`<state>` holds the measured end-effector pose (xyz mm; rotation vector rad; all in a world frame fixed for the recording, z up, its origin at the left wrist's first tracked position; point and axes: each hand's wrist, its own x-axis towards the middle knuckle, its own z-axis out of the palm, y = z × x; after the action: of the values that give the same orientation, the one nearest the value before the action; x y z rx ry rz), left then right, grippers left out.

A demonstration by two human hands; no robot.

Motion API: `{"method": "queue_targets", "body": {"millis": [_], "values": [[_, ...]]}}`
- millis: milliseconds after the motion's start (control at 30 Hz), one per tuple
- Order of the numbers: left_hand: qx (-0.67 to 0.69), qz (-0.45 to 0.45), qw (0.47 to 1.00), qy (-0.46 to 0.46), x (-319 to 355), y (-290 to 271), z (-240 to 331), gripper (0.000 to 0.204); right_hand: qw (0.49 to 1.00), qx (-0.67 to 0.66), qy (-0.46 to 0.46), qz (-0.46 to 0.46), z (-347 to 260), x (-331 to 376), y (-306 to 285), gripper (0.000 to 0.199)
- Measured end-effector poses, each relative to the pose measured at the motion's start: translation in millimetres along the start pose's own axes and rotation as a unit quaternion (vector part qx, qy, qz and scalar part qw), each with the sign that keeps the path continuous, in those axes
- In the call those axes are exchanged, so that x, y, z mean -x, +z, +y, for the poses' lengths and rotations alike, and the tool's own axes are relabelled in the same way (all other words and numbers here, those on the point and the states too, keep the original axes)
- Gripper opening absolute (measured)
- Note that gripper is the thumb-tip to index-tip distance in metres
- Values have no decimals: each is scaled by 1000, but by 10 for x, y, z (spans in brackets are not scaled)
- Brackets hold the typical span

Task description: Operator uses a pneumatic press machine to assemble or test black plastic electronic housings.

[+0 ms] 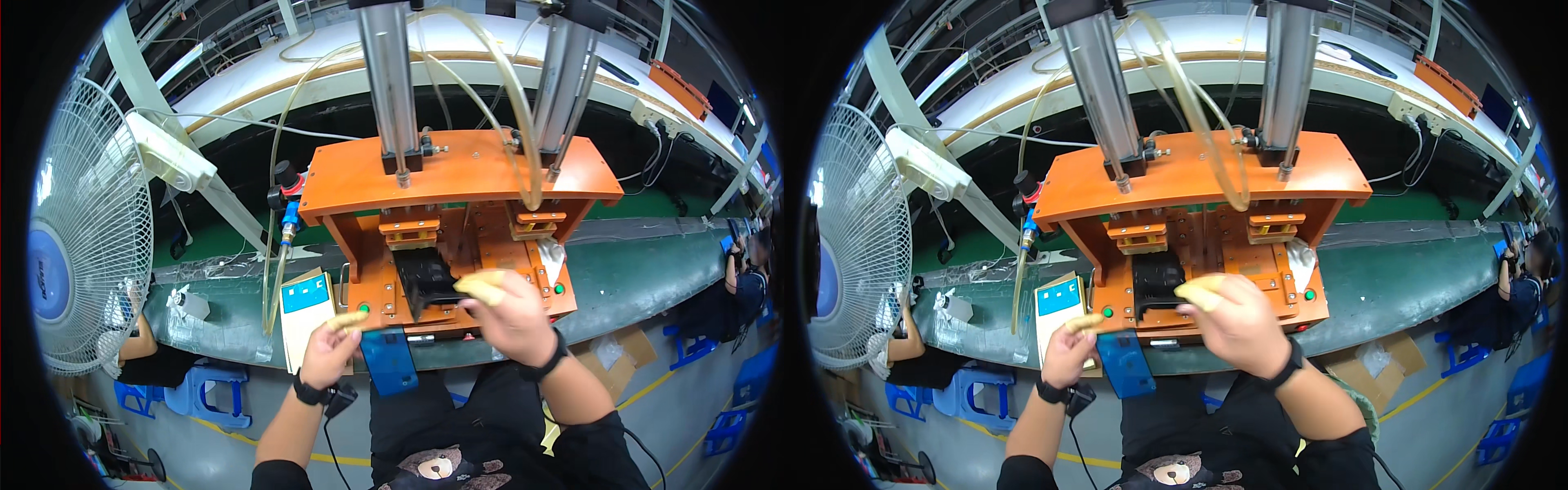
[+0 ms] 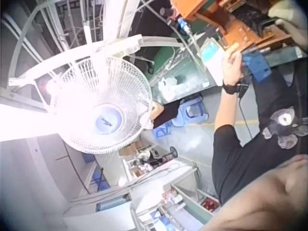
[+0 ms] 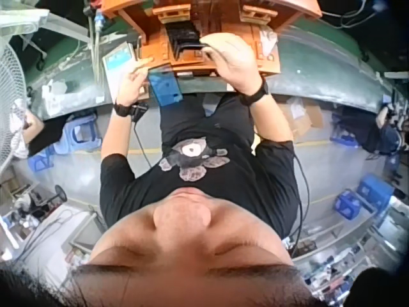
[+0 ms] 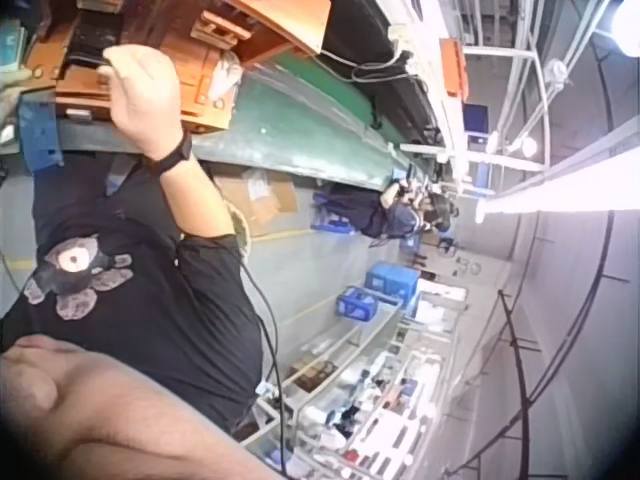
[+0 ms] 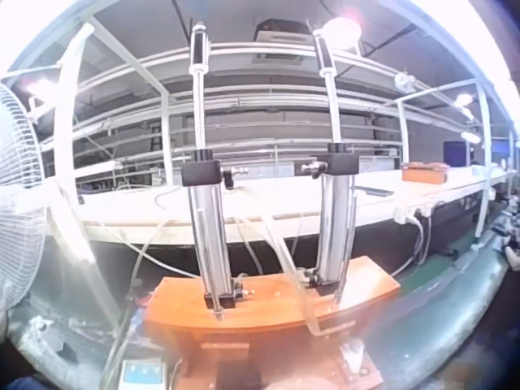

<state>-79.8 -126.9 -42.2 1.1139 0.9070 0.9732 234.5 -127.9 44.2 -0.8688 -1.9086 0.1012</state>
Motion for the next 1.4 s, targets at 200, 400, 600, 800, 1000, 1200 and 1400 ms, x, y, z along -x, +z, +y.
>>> {"method": "queue_targets", "body": {"millis": [200,400,600,800,1000,1200,1400], "values": [[-149,-39,985,81,-843,249,285,31,895,-304,262,195,160,1098,-1306,26],[-347,-18,931,108,-1497,420,429,35,662,-536,333,404,819,2402,-1834,28],[-501,-28,858,110,-1951,128,240,40,573,-475,391,542,2046,3202,-1832,27],[-497,-69,856,122,-2275,10,205,42,552,-414,482,540,3336,2520,-1333,34],[-535,-68,835,108,-2428,15,357,42,625,-352,645,264,3795,1453,-1102,36],[-558,-78,821,93,-2218,-23,244,43,721,-246,625,170,3083,1633,-1051,26],[-573,-97,809,87,-2325,50,243,44,822,-156,525,157,2057,2104,-1002,26]]}}
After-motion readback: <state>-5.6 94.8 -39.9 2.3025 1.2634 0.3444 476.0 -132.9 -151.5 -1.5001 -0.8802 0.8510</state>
